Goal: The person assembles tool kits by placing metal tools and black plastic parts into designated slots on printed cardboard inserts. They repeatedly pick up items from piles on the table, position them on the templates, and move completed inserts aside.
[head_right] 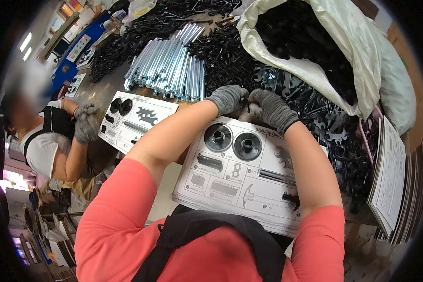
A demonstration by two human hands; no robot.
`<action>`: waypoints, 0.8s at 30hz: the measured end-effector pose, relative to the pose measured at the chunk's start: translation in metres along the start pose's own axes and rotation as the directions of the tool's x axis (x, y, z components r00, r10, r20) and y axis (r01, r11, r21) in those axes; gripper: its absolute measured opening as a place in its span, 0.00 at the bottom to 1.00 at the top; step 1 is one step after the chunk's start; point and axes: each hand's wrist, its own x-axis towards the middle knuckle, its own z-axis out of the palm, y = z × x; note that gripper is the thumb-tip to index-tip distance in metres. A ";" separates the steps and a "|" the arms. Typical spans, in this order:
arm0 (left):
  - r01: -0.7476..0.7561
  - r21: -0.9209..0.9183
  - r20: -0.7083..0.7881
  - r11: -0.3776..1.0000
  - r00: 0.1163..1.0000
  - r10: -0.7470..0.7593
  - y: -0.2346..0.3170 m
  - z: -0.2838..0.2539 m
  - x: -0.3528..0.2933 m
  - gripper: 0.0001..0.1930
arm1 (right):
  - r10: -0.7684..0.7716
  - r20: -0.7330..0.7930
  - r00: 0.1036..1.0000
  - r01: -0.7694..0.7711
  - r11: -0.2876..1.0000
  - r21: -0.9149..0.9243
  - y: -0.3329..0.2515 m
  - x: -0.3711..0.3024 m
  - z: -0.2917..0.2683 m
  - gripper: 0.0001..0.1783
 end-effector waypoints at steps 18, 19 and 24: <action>-0.466 -0.143 -0.231 0.873 0.873 0.429 -0.010 -0.049 -0.161 0.12 | 0.396 -0.090 0.914 -0.382 0.762 -0.522 -0.015 0.041 0.037 0.15; -0.522 -0.133 -0.209 0.843 0.846 0.491 -0.007 -0.050 -0.180 0.12 | 0.354 -0.041 0.935 -0.308 0.747 -0.589 -0.018 0.040 0.034 0.15; -0.506 0.040 0.214 0.862 0.847 0.487 0.011 -0.017 -0.231 0.10 | 0.238 0.194 0.952 -0.172 0.936 -0.306 -0.078 0.016 0.013 0.12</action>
